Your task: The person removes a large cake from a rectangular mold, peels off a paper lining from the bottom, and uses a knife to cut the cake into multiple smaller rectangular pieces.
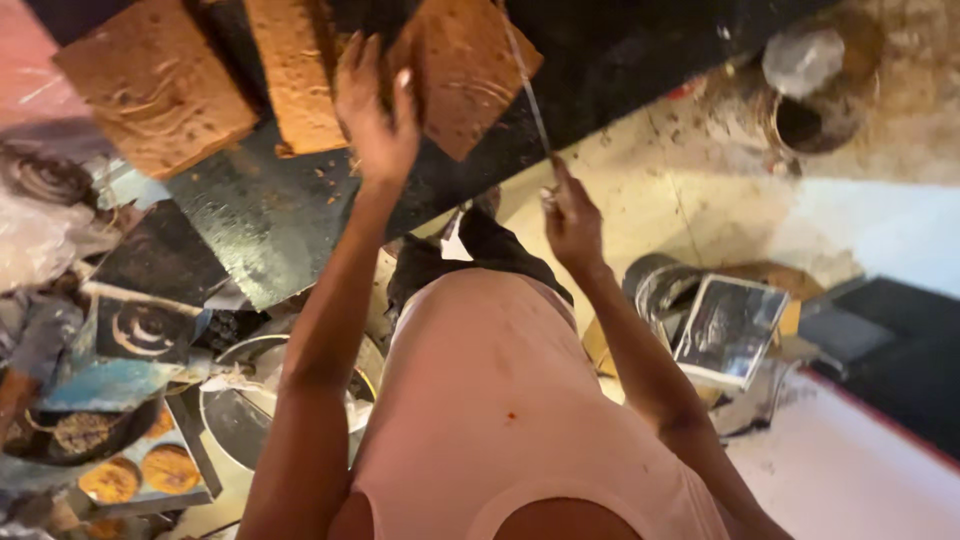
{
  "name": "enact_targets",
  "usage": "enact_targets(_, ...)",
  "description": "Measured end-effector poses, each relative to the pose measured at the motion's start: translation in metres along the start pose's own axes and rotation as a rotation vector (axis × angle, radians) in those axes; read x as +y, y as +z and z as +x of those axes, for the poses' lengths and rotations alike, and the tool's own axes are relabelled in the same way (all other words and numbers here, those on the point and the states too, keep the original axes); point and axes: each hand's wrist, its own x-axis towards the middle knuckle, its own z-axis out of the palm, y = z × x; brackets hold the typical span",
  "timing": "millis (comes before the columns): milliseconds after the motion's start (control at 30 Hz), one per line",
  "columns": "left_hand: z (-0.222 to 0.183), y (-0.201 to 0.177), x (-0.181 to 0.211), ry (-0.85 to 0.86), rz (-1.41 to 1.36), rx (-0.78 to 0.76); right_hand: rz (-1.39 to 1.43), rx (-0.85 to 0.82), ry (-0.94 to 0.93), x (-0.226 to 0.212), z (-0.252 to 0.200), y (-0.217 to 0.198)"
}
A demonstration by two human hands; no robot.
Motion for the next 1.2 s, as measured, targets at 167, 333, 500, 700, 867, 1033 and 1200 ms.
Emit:
enact_targets(167, 0.003, -0.141, -0.163, -0.063, 0.461, 0.628, -0.429, -0.066, -0.140, 0.071, 0.037, -0.044)
enact_targets(333, 0.048, -0.258, -0.294, -0.566, -0.574, 0.148, -0.907, -0.201, -0.345, 0.127, 0.131, -0.110)
enact_targets(500, 0.075, -0.236, -0.301, -0.636, -0.426, -0.008, -0.675, 0.147, -0.480, 0.061, 0.172, -0.084)
enact_targets(700, 0.090, -0.246, -0.248, -0.966, -0.656, 0.028, -0.129, 0.075, -0.284, -0.015, 0.163, 0.014)
enact_targets(867, 0.092, -0.256, -0.216, -0.897, -1.007, -0.005, 0.121, 0.161, -0.202, -0.037, 0.159, 0.026)
enact_targets(1033, 0.085, -0.241, -0.198, -0.583, -1.080, 0.078, 0.077, 0.097, -0.004, -0.045, 0.146, 0.034)
enact_targets(1200, 0.082, -0.267, -0.154, -0.362, -0.875, 0.201, 0.308, -0.070, -0.030, -0.065, 0.157, 0.057)
